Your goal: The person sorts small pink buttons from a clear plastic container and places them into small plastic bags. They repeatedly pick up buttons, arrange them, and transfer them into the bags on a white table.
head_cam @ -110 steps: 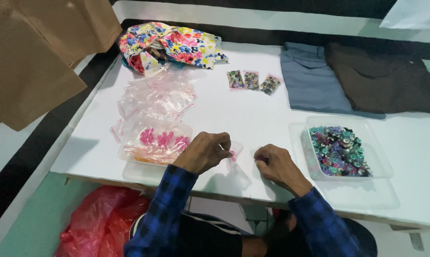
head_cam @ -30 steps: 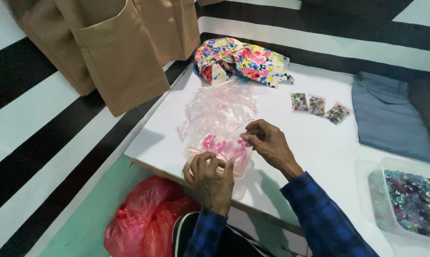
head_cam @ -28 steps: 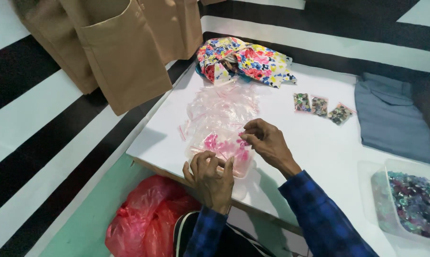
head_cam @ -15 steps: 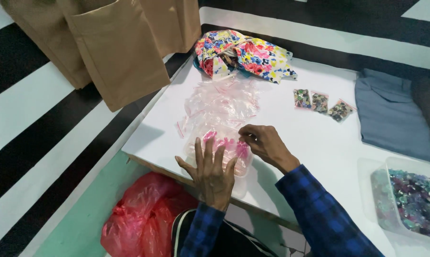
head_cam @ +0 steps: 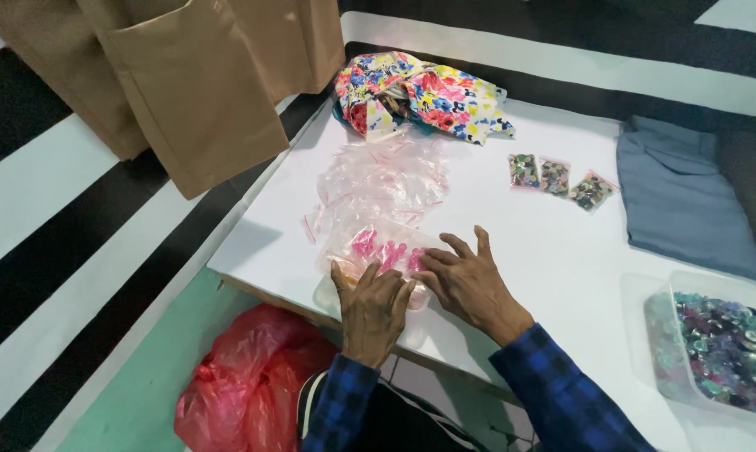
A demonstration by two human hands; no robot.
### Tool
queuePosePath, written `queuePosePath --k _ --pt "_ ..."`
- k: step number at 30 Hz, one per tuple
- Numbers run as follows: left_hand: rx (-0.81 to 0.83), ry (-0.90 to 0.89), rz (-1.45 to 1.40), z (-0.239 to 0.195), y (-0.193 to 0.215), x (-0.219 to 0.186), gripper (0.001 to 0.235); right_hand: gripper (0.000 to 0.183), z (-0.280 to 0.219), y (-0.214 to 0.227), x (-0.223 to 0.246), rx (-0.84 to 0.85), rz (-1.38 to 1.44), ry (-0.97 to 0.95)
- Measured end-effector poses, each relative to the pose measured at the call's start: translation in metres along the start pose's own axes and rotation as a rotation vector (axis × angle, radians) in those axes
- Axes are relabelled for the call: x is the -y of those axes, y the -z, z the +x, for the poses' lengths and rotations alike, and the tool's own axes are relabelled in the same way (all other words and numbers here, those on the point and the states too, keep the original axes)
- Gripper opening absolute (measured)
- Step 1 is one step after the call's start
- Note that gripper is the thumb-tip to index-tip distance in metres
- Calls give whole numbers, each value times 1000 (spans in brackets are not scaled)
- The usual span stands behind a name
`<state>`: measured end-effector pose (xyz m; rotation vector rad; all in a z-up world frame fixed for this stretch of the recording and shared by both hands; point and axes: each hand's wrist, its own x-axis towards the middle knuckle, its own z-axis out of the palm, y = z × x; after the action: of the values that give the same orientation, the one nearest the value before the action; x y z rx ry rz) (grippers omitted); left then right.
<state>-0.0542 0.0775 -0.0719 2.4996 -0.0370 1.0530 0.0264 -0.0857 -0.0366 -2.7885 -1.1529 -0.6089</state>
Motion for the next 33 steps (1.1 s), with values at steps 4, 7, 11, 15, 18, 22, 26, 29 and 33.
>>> queuePosePath --k 4,7,11,15,18,22,26,29,33 --pt "10 7 -5 0 -2 -1 32 48 2 7 1 55 44 -26" --pt "21 17 19 -4 -5 -3 33 46 2 6 0 62 23 -6" --pt "-17 19 39 -4 -7 -6 28 46 4 5 -5 1 68 29" --pt "-8 70 38 -6 -6 -12 27 40 1 -1 -6 -72 67 54" --pt "-15 45 51 -6 -6 -10 27 43 1 -4 -6 -61 106 43" --pt "-56 238 -138 -2 5 -29 44 45 -2 -8 -8 -77 106 44" --pt "-15 5 36 -10 -11 1 32 44 -3 -16 -11 -107 98 51" --pt "17 -5 -28 -11 -5 -1 29 35 -6 -13 -12 -196 96 100" --pt "13 -18 -60 -5 0 -2 18 26 -7 7 -8 -274 98 177"
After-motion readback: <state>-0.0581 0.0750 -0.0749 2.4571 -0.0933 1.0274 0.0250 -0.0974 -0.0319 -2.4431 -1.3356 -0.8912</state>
